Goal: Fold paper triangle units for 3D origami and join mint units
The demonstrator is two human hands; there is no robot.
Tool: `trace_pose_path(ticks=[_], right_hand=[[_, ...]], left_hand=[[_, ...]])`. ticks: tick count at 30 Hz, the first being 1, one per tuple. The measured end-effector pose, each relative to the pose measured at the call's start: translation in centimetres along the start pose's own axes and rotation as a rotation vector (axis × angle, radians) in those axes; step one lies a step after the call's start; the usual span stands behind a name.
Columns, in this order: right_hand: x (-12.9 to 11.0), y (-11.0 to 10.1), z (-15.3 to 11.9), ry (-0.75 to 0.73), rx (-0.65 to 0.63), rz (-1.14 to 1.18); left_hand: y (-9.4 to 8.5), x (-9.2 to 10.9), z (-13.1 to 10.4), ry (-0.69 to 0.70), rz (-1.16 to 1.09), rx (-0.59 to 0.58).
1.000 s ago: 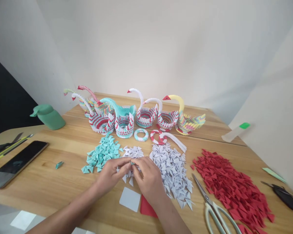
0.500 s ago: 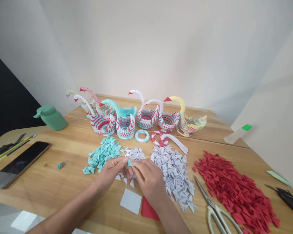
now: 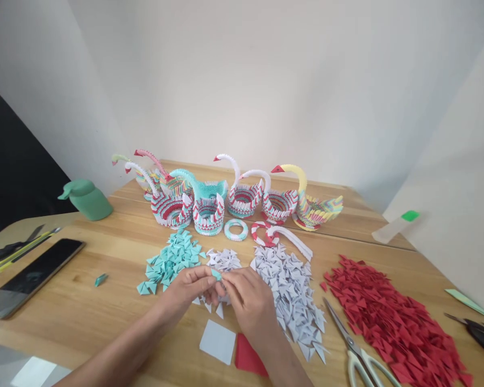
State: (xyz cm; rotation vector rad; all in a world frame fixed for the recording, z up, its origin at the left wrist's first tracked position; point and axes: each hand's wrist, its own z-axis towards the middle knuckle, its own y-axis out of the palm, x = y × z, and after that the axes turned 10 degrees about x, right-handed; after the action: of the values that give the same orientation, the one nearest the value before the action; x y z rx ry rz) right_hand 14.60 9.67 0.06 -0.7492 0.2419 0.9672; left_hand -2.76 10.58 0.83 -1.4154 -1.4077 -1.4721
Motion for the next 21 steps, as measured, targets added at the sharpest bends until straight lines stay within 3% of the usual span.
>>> trace_pose_path(ticks=[6, 12, 16, 21], right_hand=[[-0.2, 0.1, 0.0, -0.001, -0.015, 0.054], [-0.3, 0.2, 0.0, 0.144, -0.05, 0.1], [-0.1, 0.4, -0.1, 0.233, -0.074, 0.125], [-0.2, 0.2, -0.2, 0.152, -0.079, 0.122]], left_hand=[[0.0, -0.6, 0.3, 0.03, 0.056, 0.067], [0.4, -1.2, 0.2, 0.134, 0.246, 0.221], [0.4, -1.0, -0.1, 0.123, 0.268, 0.209], [0.1, -1.1, 0.0, 0.136, 0.214, 0.172]])
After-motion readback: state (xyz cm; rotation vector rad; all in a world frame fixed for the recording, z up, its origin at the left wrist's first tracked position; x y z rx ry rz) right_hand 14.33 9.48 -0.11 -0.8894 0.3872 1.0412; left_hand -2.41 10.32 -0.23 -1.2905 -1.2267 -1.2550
